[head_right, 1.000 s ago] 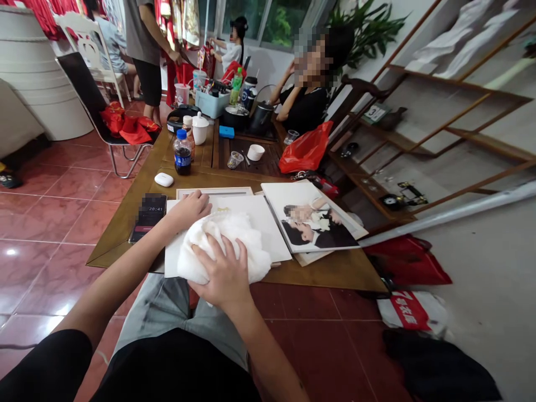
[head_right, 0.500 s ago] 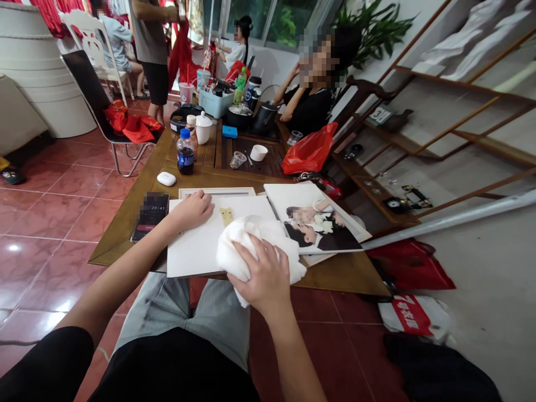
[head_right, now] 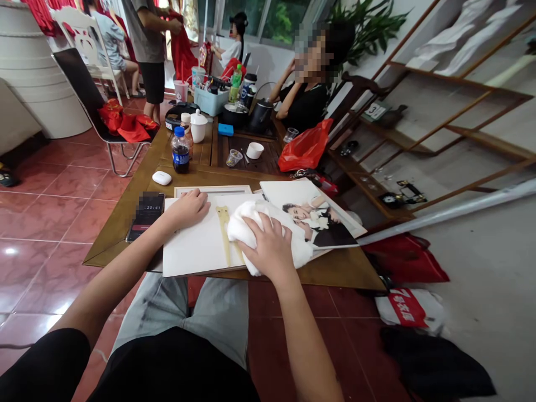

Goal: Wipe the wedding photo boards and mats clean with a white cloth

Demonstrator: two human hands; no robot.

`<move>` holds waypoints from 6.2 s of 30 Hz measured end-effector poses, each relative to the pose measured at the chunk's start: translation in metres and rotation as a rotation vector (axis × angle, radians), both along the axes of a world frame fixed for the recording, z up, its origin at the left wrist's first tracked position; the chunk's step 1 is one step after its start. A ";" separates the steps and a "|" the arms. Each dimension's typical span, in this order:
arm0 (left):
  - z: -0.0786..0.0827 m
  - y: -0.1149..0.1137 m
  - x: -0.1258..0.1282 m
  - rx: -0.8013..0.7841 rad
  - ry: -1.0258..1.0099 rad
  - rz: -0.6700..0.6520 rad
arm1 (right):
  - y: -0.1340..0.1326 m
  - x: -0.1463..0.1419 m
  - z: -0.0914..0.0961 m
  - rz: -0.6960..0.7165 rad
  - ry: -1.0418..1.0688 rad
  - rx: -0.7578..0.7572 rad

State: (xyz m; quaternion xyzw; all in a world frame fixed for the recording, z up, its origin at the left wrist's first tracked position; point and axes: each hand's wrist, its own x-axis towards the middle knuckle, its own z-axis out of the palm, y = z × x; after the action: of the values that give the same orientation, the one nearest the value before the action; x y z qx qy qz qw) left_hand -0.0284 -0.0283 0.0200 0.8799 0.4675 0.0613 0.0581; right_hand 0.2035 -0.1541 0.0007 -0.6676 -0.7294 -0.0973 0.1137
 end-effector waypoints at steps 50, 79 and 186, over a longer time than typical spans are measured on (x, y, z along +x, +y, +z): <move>0.000 -0.002 0.001 0.006 0.010 0.004 | 0.099 -0.018 0.015 0.329 0.219 -0.167; -0.001 -0.004 0.000 0.036 0.034 0.034 | -0.040 -0.006 0.002 0.463 0.038 -0.102; 0.002 -0.002 -0.001 0.033 0.066 -0.003 | -0.053 -0.091 0.013 0.504 0.198 -0.142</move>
State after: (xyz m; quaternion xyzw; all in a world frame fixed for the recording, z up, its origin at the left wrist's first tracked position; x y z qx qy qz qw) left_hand -0.0290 -0.0306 0.0225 0.8829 0.4670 0.0398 0.0284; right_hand 0.1129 -0.2068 0.0139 -0.4777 -0.8628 0.0510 0.1577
